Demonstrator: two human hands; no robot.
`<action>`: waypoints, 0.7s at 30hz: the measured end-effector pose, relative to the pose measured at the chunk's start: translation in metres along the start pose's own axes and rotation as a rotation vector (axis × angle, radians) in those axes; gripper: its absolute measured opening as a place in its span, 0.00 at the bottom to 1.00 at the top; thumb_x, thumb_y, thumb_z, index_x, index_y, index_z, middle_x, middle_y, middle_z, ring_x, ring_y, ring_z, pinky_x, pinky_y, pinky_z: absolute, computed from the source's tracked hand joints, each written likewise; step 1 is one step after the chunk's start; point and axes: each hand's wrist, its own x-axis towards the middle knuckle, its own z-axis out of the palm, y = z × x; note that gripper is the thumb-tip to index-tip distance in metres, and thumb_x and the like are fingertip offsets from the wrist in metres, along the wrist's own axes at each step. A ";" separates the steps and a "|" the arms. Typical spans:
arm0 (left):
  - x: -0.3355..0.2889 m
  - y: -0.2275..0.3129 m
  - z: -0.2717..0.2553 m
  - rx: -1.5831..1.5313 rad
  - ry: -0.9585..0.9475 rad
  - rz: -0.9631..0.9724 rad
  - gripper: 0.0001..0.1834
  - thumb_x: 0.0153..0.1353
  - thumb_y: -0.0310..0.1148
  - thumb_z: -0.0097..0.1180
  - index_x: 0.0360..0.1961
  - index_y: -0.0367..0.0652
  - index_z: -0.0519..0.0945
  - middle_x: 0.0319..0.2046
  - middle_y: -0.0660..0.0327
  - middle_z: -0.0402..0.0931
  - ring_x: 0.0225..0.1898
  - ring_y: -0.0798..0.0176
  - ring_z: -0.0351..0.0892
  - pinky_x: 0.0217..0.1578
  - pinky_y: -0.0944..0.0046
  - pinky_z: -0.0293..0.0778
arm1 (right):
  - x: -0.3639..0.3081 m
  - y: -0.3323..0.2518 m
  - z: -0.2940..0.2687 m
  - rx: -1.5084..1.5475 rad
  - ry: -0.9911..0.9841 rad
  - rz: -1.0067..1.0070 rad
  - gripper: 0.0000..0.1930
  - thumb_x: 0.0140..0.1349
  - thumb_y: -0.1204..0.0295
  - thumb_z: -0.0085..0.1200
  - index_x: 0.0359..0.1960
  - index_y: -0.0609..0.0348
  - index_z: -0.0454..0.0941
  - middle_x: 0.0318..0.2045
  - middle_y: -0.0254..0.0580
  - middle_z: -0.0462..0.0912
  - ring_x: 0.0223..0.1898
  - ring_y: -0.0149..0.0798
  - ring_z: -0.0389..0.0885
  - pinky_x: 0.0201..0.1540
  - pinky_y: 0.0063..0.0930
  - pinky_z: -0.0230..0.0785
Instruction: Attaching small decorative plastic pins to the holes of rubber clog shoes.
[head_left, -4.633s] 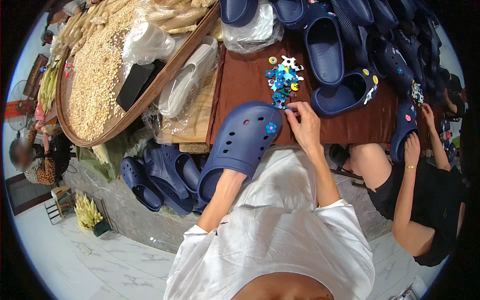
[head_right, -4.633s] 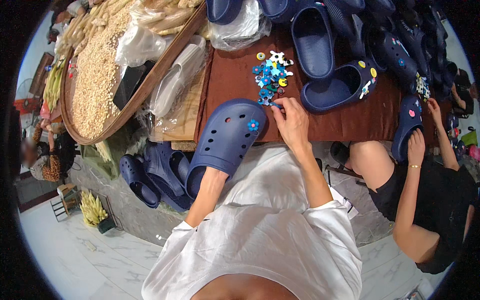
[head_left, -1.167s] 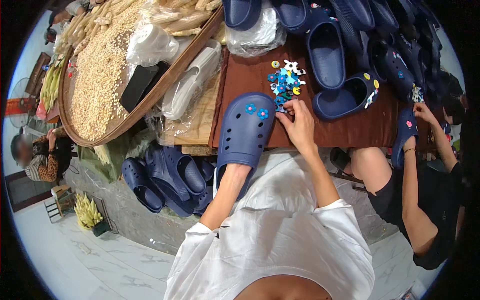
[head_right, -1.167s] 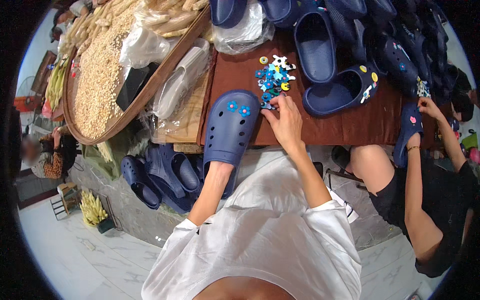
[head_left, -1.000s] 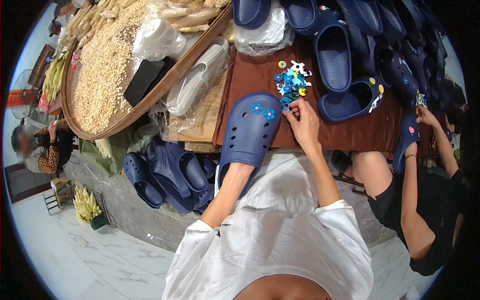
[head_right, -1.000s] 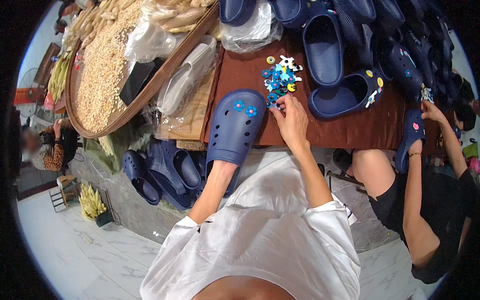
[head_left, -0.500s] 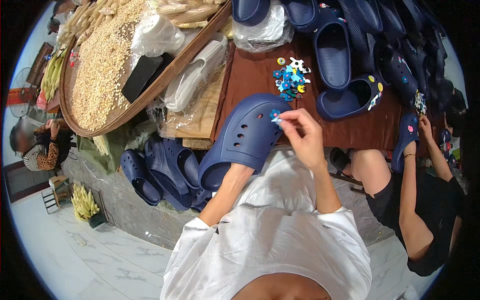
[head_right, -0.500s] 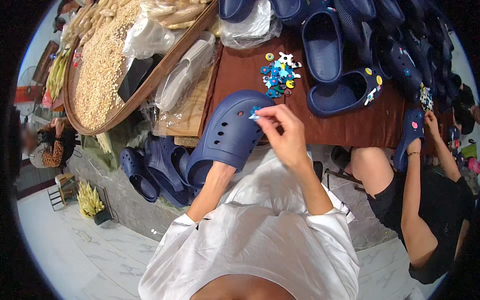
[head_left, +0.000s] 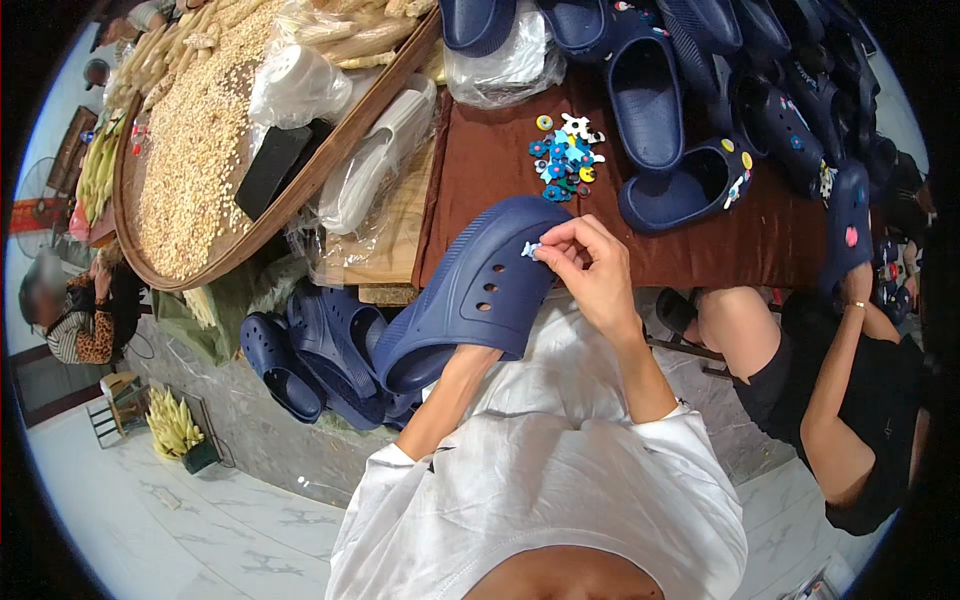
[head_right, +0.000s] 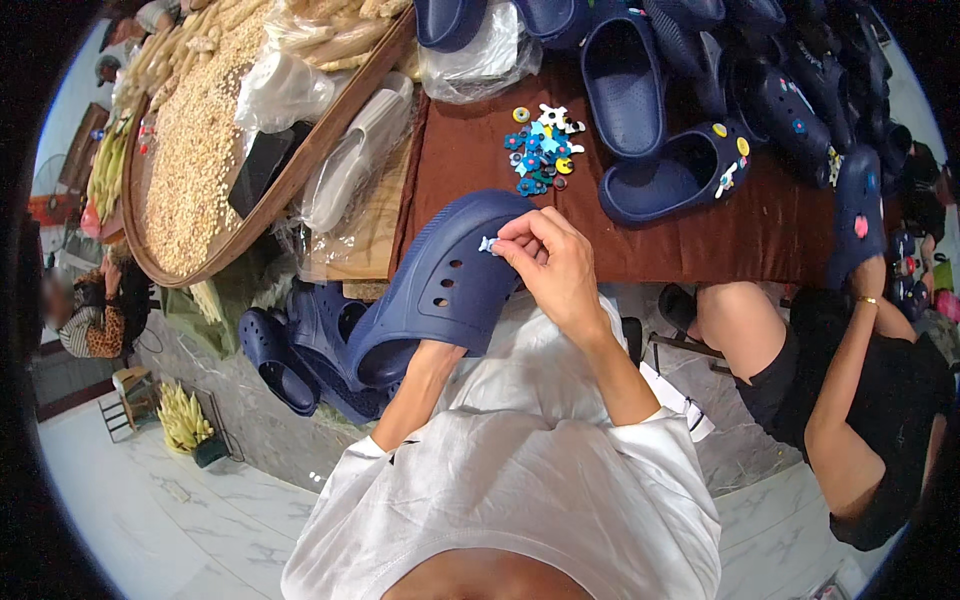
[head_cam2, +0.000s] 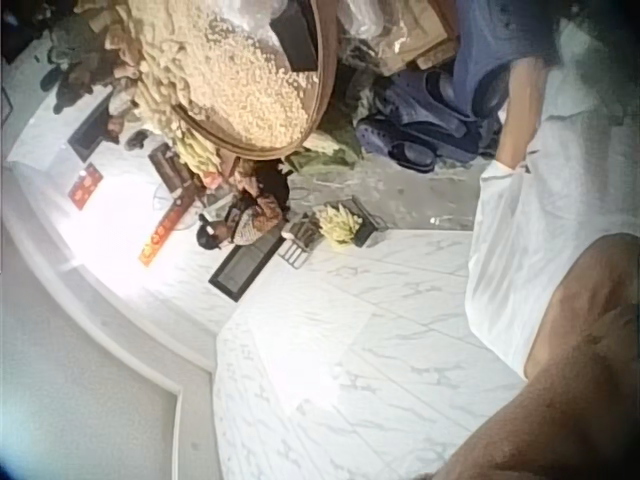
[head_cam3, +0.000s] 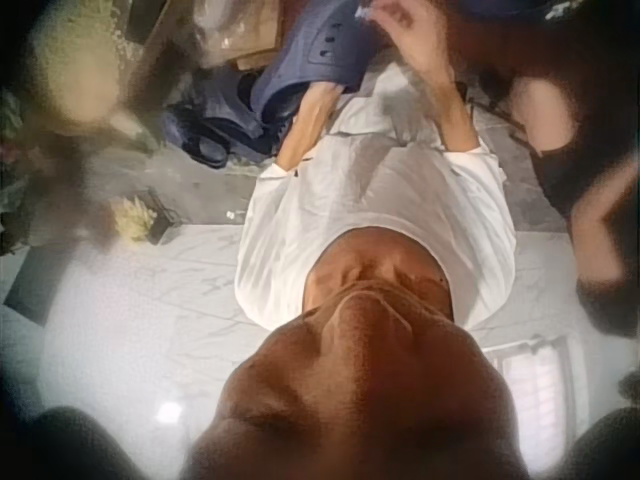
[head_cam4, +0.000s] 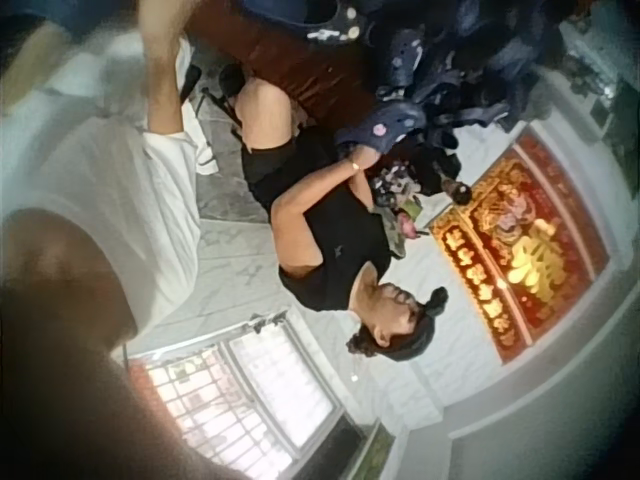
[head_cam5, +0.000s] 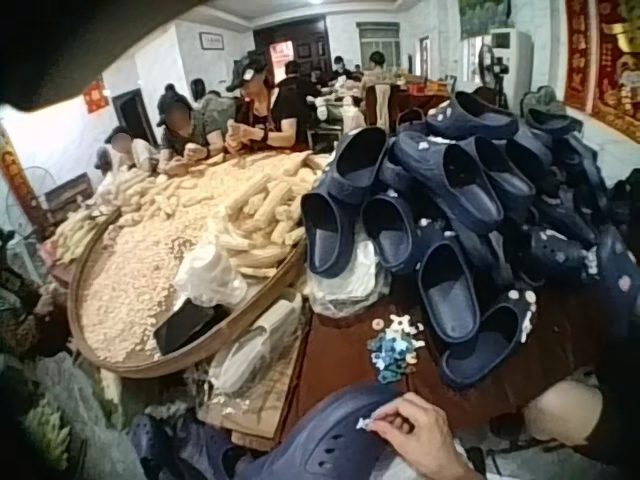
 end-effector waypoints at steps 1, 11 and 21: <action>-0.001 0.000 0.001 -0.001 0.006 -0.005 0.22 0.71 0.35 0.49 0.62 0.38 0.68 0.58 0.54 0.71 0.56 0.60 0.75 0.57 0.60 0.74 | 0.000 -0.001 -0.001 -0.001 0.004 0.000 0.06 0.54 0.75 0.66 0.33 0.60 0.82 0.27 0.34 0.78 0.26 0.27 0.75 0.30 0.22 0.69; -0.010 0.007 0.002 -0.009 0.097 -0.032 0.22 0.71 0.35 0.49 0.63 0.39 0.67 0.58 0.54 0.71 0.57 0.60 0.75 0.57 0.60 0.74 | 0.004 -0.003 -0.007 -0.009 -0.054 0.007 0.05 0.53 0.76 0.65 0.29 0.61 0.81 0.25 0.34 0.77 0.25 0.28 0.75 0.31 0.24 0.69; -0.027 0.007 0.007 -0.030 0.179 -0.083 0.22 0.71 0.35 0.49 0.63 0.40 0.66 0.59 0.55 0.71 0.57 0.60 0.74 0.57 0.59 0.74 | 0.007 0.011 0.002 0.025 -0.011 -0.156 0.06 0.55 0.75 0.64 0.32 0.62 0.81 0.30 0.39 0.78 0.27 0.34 0.78 0.32 0.28 0.72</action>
